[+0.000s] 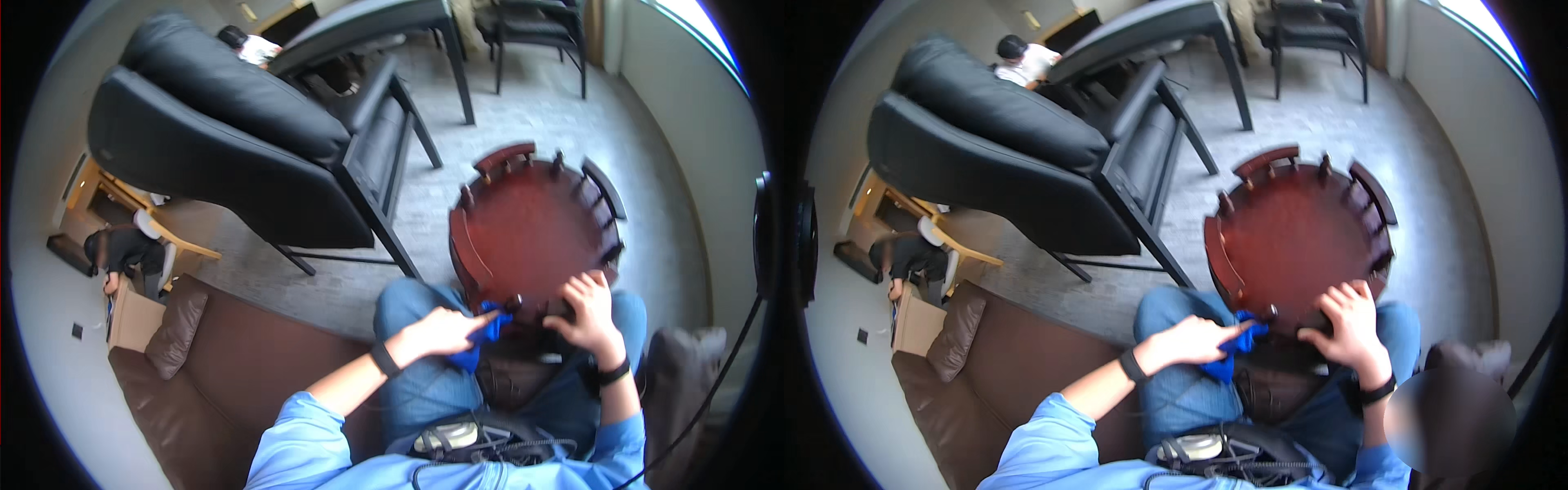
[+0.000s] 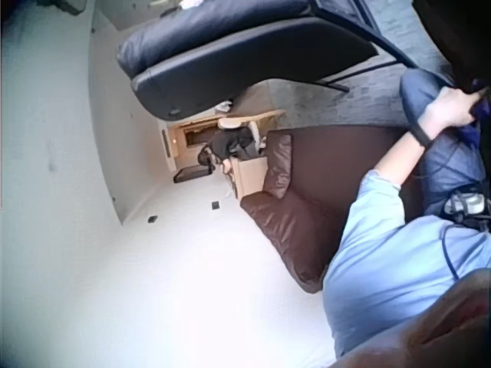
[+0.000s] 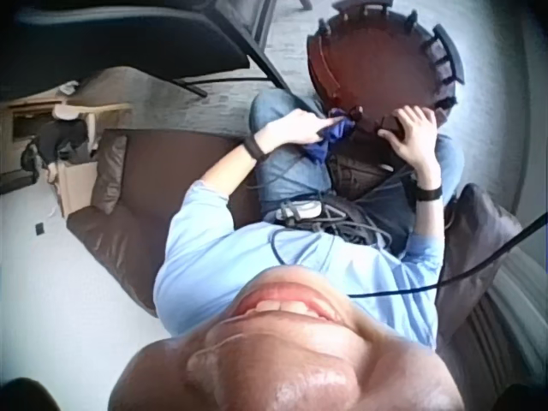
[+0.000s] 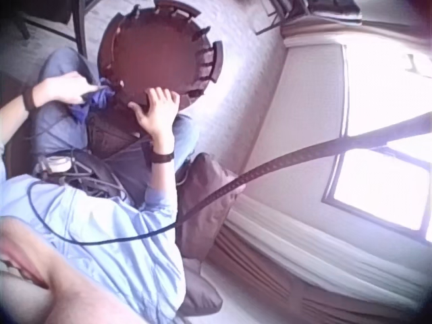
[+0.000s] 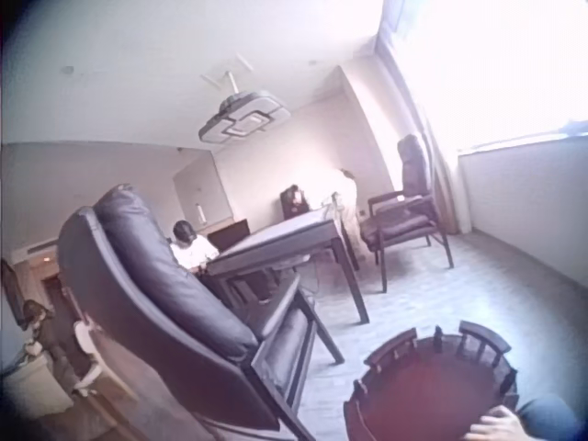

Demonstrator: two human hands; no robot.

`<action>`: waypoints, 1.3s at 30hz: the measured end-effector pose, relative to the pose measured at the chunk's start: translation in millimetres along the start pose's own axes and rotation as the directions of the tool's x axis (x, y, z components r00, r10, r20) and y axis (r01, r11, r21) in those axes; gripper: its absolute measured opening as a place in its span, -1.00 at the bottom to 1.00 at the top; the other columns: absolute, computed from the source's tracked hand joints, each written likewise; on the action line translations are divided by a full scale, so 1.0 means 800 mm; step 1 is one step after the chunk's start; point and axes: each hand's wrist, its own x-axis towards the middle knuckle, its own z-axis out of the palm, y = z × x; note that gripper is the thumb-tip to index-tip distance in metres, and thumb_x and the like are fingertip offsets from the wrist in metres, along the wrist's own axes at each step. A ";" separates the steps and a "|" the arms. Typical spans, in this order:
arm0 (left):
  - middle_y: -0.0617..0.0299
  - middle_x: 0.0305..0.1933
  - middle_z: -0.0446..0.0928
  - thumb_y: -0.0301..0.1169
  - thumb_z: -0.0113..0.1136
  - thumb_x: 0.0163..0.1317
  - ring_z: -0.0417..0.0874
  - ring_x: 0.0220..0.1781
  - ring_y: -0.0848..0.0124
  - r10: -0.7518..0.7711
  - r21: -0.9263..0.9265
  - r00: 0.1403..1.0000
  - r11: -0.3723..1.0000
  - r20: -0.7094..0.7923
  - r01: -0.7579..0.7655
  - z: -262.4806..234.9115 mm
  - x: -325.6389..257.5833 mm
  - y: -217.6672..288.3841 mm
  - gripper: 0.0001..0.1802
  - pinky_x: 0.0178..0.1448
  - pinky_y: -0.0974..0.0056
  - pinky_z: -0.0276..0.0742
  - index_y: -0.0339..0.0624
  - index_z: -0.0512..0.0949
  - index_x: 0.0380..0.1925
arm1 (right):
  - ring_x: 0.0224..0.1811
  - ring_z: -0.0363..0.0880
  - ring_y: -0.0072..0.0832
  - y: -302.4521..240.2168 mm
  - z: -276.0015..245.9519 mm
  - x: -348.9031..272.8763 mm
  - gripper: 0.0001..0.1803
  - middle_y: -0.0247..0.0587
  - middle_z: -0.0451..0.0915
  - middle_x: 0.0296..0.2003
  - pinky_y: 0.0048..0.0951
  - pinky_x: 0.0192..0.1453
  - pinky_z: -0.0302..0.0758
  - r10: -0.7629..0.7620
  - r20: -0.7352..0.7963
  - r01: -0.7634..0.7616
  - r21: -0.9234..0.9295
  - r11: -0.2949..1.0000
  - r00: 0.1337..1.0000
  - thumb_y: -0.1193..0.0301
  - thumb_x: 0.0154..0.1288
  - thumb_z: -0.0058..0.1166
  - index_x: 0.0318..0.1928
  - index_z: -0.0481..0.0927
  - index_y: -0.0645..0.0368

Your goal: Cleaning and wiping down a wooden circular tray or small table top using a blue cloth.

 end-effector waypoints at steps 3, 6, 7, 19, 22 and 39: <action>0.01 -0.55 0.59 -0.26 0.17 0.10 0.66 -0.51 0.07 0.009 -0.033 1.000 0.999 0.001 -0.008 -0.011 0.002 0.006 -0.09 -0.40 0.04 0.58 0.07 -0.02 0.46 | -0.27 0.49 -0.27 -0.002 -0.005 -0.002 -0.53 -0.25 0.53 -0.41 -0.22 0.03 0.28 0.008 -0.009 -0.008 0.015 1.000 1.000 0.03 -0.16 0.34 -0.35 0.57 0.12; 0.03 -0.61 0.56 -0.30 0.08 0.10 0.63 -0.57 0.13 0.120 0.037 0.993 0.992 -0.002 -0.120 0.025 0.015 0.019 -0.19 -0.45 0.08 0.55 0.18 0.12 0.43 | -0.25 0.52 -0.28 -0.007 -0.008 -0.001 -0.56 -0.28 0.55 -0.38 -0.22 0.02 0.29 -0.010 -0.024 0.011 0.023 1.000 1.000 0.07 -0.16 0.35 -0.31 0.60 0.08; 0.04 -0.62 0.54 -0.31 0.06 0.11 0.60 -0.61 0.14 0.088 0.059 0.993 0.994 0.077 -0.093 0.055 0.019 0.031 -0.20 -0.47 0.09 0.53 0.23 0.14 0.42 | -0.24 0.53 -0.28 -0.016 -0.012 -0.003 -0.56 -0.28 0.57 -0.37 -0.23 0.02 0.29 -0.007 -0.015 0.007 0.018 1.000 1.000 0.06 -0.16 0.34 -0.30 0.61 0.06; -0.06 -0.12 0.63 -0.02 -0.11 0.26 0.64 -0.04 0.01 -0.166 -0.342 0.967 0.912 0.192 0.224 -0.001 0.012 0.057 -0.52 0.04 0.08 0.54 0.04 0.44 0.10 | -0.20 0.56 -0.39 -0.006 0.005 -0.030 -0.48 -0.32 0.59 -0.36 -0.30 0.02 0.31 -0.036 -0.010 0.036 -0.010 0.999 0.999 -0.13 0.06 0.20 -0.26 0.60 0.07; 0.07 -0.15 0.67 -0.09 0.07 0.29 0.69 -0.11 0.28 -0.354 -0.860 0.935 0.480 -0.011 0.172 0.092 0.008 -0.023 -0.51 0.00 0.26 0.57 -0.32 0.53 -0.01 | -0.20 0.56 -0.38 0.002 0.003 -0.016 -0.52 -0.32 0.59 -0.35 -0.31 0.03 0.31 -0.053 -0.001 0.053 -0.012 0.999 0.999 -0.09 0.06 0.23 -0.24 0.60 0.04; 0.16 -0.07 0.58 -0.16 0.05 0.34 0.63 -0.09 0.25 -0.443 -0.899 0.812 -0.384 0.380 0.211 0.103 0.041 0.077 -0.63 -0.06 0.00 0.57 -0.09 0.44 0.05 | -0.18 0.52 -0.36 -0.002 0.009 -0.033 -0.49 -0.29 0.58 -0.35 -0.27 0.09 0.30 -0.028 -0.037 0.030 0.057 0.998 0.999 -0.08 0.04 0.23 -0.24 0.61 0.10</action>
